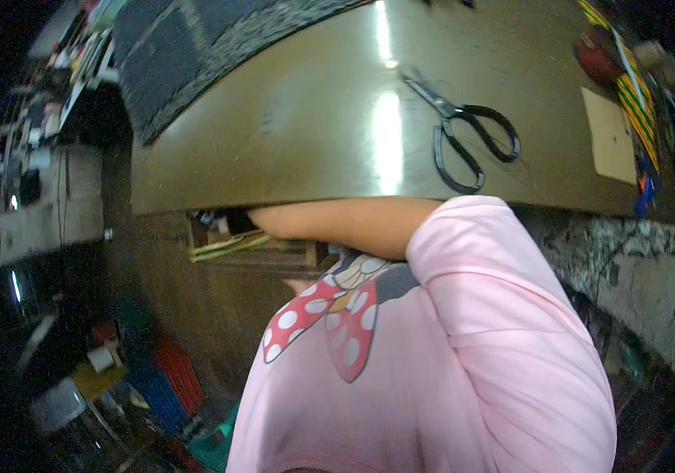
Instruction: The person assembles colorful striped fabric strips with black backing, aligns and trims them with scissors, then applies yellow adhesive to a larger striped piece using a brush. The person handles multiple strips and tools on a workbench.
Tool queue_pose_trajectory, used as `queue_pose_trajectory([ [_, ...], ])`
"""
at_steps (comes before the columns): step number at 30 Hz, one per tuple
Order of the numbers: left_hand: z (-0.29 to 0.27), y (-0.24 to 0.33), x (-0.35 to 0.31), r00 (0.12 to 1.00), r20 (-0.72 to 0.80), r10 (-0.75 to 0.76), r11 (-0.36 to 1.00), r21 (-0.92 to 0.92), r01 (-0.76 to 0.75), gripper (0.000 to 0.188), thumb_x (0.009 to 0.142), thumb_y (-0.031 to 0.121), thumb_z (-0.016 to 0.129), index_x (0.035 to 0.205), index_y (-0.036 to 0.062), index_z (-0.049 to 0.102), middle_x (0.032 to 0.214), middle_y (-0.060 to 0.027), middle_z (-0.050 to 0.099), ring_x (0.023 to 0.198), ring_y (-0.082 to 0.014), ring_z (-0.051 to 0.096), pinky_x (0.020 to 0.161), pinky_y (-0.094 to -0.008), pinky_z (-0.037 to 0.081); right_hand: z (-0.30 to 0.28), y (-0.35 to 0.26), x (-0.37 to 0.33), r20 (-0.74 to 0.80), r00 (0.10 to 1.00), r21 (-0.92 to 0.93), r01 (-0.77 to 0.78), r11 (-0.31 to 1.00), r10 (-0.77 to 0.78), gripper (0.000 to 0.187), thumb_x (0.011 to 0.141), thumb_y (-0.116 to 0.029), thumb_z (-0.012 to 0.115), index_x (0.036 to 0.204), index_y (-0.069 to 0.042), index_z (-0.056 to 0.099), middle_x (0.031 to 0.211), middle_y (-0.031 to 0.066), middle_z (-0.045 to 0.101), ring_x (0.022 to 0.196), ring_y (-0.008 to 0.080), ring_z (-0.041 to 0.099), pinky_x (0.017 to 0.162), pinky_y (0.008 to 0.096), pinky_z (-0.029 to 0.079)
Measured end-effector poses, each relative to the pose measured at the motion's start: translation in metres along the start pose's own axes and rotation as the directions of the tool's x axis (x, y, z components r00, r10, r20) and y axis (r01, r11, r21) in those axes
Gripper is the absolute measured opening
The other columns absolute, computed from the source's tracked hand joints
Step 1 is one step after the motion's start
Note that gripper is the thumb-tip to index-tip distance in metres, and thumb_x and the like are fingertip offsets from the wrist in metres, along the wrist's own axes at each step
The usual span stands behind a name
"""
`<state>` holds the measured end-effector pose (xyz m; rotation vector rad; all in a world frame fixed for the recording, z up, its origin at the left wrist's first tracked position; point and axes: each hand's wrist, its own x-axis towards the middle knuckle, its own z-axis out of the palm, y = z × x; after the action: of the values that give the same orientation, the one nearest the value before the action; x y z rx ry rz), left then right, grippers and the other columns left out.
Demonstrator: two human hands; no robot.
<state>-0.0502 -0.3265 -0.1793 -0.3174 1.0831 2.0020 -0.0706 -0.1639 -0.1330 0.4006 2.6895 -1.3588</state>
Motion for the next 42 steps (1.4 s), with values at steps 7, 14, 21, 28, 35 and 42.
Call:
queue_pose_trajectory([
  [7, -0.023, 0.002, 0.007, 1.000, -0.010, -0.009, 1.000, 0.029, 0.009, 0.063, 0.093, 0.061, 0.029, 0.128, 0.0114, 0.046, 0.130, -0.0118, 0.047, 0.118, -0.0280, 0.046, 0.101, -0.0459, 0.036, 0.024, 0.010, 0.001, -0.115, 0.988, 0.212, 0.128, 0.969, -0.106, 0.078, 0.079, -0.012, 0.063, 0.145, 0.001, 0.023, 0.142, 0.0288, 0.033, 0.134, 0.0379, 0.031, 0.110, 0.0400, 0.025],
  [14, -0.042, -0.003, 0.022, 1.000, -0.013, -0.010, 0.999, 0.036, 0.011, 0.062, 0.093, 0.060, 0.029, 0.126, 0.0112, 0.047, 0.128, -0.0117, 0.048, 0.117, -0.0278, 0.046, 0.100, -0.0457, 0.037, -0.002, -0.008, -0.030, -0.277, 0.917, 0.336, 0.373, 0.865, -0.287, 0.084, 0.078, -0.023, 0.070, 0.146, -0.004, 0.025, 0.148, 0.0233, 0.028, 0.139, 0.0363, 0.025, 0.114, 0.0397, 0.021],
  [21, -0.065, 0.006, 0.032, 0.999, -0.027, -0.023, 0.999, 0.041, 0.024, 0.061, 0.093, 0.060, 0.030, 0.124, 0.0109, 0.048, 0.126, -0.0116, 0.048, 0.115, -0.0275, 0.047, 0.099, -0.0455, 0.037, 0.017, -0.064, -0.106, 0.083, 0.793, -0.124, 0.610, 0.783, -0.604, 0.046, 0.087, -0.034, 0.058, 0.122, -0.005, 0.056, 0.134, 0.0167, 0.047, 0.129, 0.0329, 0.042, 0.100, 0.0434, 0.042],
  [28, -0.083, 0.009, 0.042, 0.998, -0.032, -0.045, 0.998, 0.053, 0.047, 0.059, 0.093, 0.059, 0.030, 0.122, 0.0107, 0.049, 0.124, -0.0116, 0.049, 0.114, -0.0273, 0.047, 0.098, -0.0453, 0.038, 0.024, -0.035, -0.106, -0.023, 0.694, -0.151, 0.709, 0.689, -0.720, 0.034, 0.080, -0.025, 0.060, 0.110, -0.011, 0.065, 0.140, 0.0151, 0.042, 0.135, 0.0328, 0.033, 0.097, 0.0429, 0.043],
  [35, -0.097, 0.011, 0.052, 0.997, -0.030, -0.072, 0.994, 0.082, 0.074, 0.058, 0.093, 0.058, 0.031, 0.119, 0.0105, 0.050, 0.123, -0.0115, 0.050, 0.112, -0.0270, 0.048, 0.097, -0.0451, 0.038, 0.035, -0.027, -0.097, -0.037, 0.667, -0.150, 0.733, 0.664, -0.744, 0.030, 0.084, -0.032, 0.058, 0.100, -0.009, 0.069, 0.144, 0.0144, 0.036, 0.136, 0.0315, 0.032, 0.096, 0.0429, 0.043],
  [42, -0.108, 0.012, 0.059, 0.996, -0.034, -0.078, 0.994, 0.078, 0.081, 0.057, 0.093, 0.058, 0.031, 0.117, 0.0102, 0.051, 0.121, -0.0115, 0.050, 0.111, -0.0268, 0.048, 0.096, -0.0449, 0.039, 0.030, -0.027, -0.098, -0.008, 0.687, -0.094, 0.723, 0.685, -0.726, 0.032, 0.087, -0.036, 0.055, 0.096, -0.010, 0.071, 0.144, 0.0126, 0.036, 0.137, 0.0298, 0.027, 0.097, 0.0448, 0.041],
])
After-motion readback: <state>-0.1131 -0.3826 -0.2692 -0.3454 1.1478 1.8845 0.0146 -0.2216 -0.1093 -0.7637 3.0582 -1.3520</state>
